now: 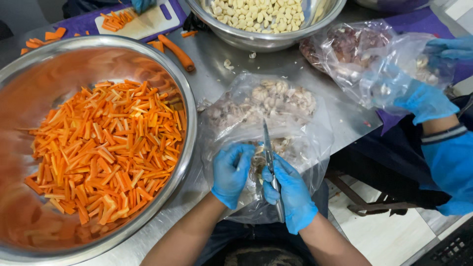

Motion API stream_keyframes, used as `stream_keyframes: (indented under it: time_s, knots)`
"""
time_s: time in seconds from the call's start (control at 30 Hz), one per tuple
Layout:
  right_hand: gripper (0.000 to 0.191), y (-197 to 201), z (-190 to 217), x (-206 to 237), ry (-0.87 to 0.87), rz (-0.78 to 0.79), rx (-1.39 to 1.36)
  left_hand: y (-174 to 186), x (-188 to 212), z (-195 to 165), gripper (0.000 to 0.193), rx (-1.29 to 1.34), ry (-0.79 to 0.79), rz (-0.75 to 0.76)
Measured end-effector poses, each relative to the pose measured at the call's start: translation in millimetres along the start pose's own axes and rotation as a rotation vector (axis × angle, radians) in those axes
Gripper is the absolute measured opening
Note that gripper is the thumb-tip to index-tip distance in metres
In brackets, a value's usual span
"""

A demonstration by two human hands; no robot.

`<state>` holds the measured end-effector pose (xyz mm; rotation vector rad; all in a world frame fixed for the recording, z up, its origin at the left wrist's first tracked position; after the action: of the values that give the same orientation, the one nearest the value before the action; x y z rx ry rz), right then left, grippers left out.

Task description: The person trims the root ends off garlic cloves with scissors over a plastic bag on a stainless steel table, then places the trimmed cloves into a metal bowl. They repeatedly pick up untrimmed cloves, snip off the root end, and set the trimmed garlic aside while coworkers cut carrots nearby.

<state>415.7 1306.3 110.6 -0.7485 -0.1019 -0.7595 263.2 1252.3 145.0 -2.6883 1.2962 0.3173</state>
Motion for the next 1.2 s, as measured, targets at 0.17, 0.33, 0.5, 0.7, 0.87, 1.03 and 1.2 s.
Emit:
stream_keyframes:
  time_s: [0.17,0.33,0.5,0.7,0.87,1.03,1.2]
  knots:
    - [0.036,0.9,5.8,6.9,-0.048,0.068,-0.008,-7.0,-0.3,-2.4,0.019,0.262,0.176,0.108]
    - [0.035,0.2,10.1,9.1,-0.109,0.14,-0.086,-16.6,-4.9,8.8,0.022,0.433,0.228,0.176]
    - [0.033,5.6,7.0,6.7,-0.132,0.107,-0.17,-19.8,-1.7,36.9,0.025,0.574,0.383,0.146]
    - [0.035,5.4,7.2,6.2,-0.091,0.17,-0.097,-18.2,-3.9,73.4,0.026,0.763,0.473,0.091]
    - [0.05,16.8,12.5,12.6,-0.052,-0.118,0.19,-15.8,-6.5,78.0,0.018,0.911,0.442,0.124]
    - [0.068,2.6,42.9,23.7,0.196,-0.032,0.579,-21.0,-2.7,64.2,0.022,0.656,0.391,0.157]
    - [0.068,-10.6,53.2,30.3,0.245,0.081,0.707,-28.1,1.9,42.8,0.037,0.609,0.312,0.267]
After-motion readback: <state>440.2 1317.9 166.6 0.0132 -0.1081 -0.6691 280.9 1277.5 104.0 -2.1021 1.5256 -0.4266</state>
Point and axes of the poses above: each hand's wrist, its own x-axis away from the middle knuckle, its own y-axis out of the back of the hand, z = x × y, the point moved 6 cm from there along -x, towards the middle knuckle, and after that the axes turned 7 degrees about x, right-handed, at the moved point
